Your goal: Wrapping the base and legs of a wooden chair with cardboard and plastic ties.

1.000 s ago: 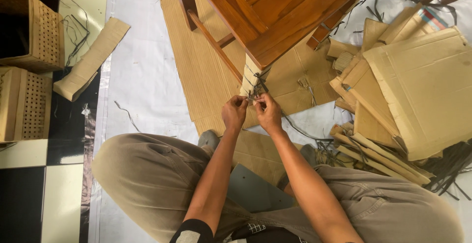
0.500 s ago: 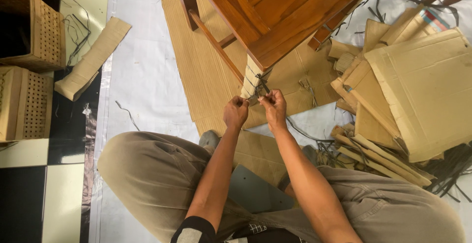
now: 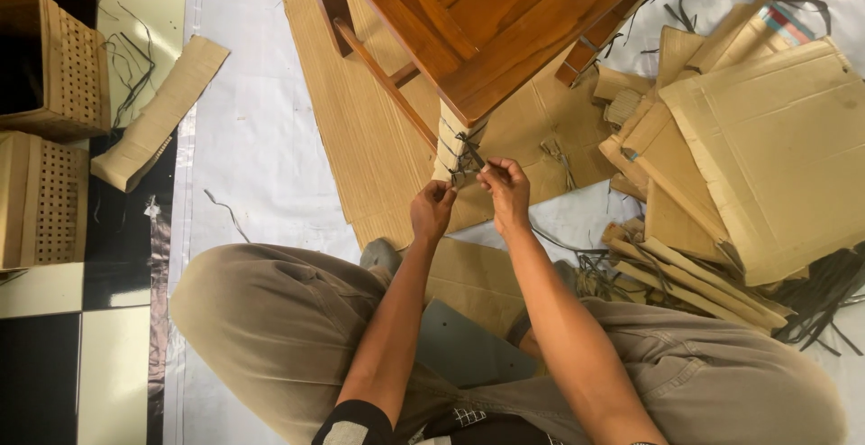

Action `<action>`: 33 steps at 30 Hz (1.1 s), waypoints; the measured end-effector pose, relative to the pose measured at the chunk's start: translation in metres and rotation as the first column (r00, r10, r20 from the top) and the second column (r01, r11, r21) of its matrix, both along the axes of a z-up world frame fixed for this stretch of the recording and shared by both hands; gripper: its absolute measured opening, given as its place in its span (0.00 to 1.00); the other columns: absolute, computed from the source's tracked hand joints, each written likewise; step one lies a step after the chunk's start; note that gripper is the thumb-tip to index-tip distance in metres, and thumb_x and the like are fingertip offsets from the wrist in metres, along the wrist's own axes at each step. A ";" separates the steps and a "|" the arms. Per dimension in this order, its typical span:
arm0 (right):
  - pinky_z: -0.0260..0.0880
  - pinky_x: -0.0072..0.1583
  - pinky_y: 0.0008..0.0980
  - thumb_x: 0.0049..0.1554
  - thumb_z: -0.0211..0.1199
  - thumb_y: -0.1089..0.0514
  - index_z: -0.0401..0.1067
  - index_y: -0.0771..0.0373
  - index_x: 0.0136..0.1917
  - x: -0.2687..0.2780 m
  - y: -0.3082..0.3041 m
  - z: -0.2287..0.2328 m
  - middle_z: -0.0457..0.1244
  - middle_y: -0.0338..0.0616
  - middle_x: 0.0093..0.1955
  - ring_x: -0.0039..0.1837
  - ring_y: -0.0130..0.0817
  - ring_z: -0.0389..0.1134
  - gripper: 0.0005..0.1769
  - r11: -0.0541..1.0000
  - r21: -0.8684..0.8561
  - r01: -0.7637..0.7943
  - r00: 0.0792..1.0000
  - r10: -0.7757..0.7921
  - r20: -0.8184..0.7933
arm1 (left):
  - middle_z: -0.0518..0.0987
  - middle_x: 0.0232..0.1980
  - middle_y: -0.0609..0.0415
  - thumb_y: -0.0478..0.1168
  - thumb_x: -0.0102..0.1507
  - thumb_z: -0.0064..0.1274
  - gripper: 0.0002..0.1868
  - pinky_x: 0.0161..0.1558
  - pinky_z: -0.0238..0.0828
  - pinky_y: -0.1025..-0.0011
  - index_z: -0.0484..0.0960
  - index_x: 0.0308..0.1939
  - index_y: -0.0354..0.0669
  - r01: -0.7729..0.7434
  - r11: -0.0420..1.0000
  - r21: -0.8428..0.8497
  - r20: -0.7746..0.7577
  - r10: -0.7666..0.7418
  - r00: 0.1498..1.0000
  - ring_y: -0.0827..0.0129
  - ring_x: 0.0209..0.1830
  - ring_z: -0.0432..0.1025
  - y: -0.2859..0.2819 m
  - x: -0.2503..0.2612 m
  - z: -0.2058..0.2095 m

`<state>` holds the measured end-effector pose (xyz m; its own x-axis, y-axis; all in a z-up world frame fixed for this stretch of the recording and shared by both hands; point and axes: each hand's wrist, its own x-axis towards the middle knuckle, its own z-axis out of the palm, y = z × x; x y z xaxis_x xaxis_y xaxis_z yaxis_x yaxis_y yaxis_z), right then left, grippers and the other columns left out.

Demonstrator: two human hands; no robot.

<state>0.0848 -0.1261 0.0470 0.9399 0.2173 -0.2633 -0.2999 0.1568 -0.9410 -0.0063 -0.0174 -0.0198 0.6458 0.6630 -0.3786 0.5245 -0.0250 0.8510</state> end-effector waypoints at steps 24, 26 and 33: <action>0.77 0.51 0.35 0.57 0.65 0.46 0.79 0.54 0.57 -0.004 -0.092 -0.139 0.73 0.40 0.44 0.46 0.32 0.76 0.17 0.562 -0.722 -0.404 0.892 0.417 -0.175 | 0.80 0.42 0.51 0.45 0.61 0.54 0.09 0.52 0.77 0.53 0.84 0.44 0.53 0.137 0.927 0.348 -0.194 -0.071 0.978 0.50 0.48 0.78 -0.051 -0.056 -0.059; 0.75 0.56 0.40 0.57 0.64 0.44 0.79 0.49 0.57 -0.010 -0.099 -0.137 0.73 0.39 0.47 0.52 0.39 0.75 0.17 0.457 -0.793 -0.402 0.868 0.466 -0.171 | 0.80 0.43 0.53 0.44 0.61 0.54 0.09 0.54 0.75 0.56 0.84 0.43 0.54 0.161 0.902 0.402 -0.192 -0.089 0.977 0.53 0.49 0.78 -0.059 -0.056 -0.051; 0.72 0.64 0.48 0.58 0.61 0.47 0.80 0.44 0.54 -0.037 -0.126 -0.161 0.73 0.44 0.52 0.62 0.52 0.72 0.13 0.250 -0.868 -0.428 0.803 0.546 -0.239 | 0.81 0.42 0.60 0.45 0.61 0.53 0.06 0.52 0.71 0.57 0.83 0.41 0.61 0.262 0.830 0.492 -0.197 -0.187 0.962 0.58 0.49 0.77 -0.090 -0.033 -0.049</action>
